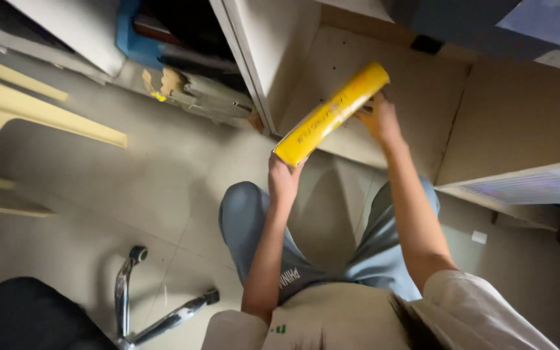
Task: The person organizes yellow boxes of laminating film and pink snack packages on a desk. They then move to a low cabinet, kneeling to place the boxes and a black carrying case onto a shelf.
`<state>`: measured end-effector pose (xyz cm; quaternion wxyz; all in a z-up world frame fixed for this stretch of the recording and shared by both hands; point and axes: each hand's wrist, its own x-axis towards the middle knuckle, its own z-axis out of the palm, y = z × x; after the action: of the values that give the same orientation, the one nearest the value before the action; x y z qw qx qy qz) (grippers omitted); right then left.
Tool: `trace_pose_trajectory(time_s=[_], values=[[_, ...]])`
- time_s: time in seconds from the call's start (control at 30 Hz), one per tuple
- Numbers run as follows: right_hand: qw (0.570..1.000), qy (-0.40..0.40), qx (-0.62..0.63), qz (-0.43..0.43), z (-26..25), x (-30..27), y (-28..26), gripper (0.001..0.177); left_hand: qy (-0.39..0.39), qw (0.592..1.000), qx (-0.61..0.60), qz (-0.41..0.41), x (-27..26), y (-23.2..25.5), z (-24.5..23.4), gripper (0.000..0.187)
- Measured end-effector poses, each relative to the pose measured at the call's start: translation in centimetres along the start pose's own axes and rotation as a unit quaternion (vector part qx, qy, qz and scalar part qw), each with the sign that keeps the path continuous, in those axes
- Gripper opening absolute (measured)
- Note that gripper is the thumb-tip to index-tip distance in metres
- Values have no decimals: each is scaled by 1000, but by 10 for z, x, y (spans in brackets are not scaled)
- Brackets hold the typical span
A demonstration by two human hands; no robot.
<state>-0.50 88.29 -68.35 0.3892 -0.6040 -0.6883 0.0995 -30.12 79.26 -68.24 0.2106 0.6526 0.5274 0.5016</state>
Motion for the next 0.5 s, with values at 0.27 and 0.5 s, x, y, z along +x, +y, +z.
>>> trace_pose_trajectory(time_s=[0.27, 0.5], values=[[995, -21, 79, -53, 87, -42, -63, 99, 15, 994, 61, -94, 17, 7, 28, 61], [984, -134, 120, 4, 140, -114, -101, 106, 27, 985, -104, -136, 23, -6, 17, 57]])
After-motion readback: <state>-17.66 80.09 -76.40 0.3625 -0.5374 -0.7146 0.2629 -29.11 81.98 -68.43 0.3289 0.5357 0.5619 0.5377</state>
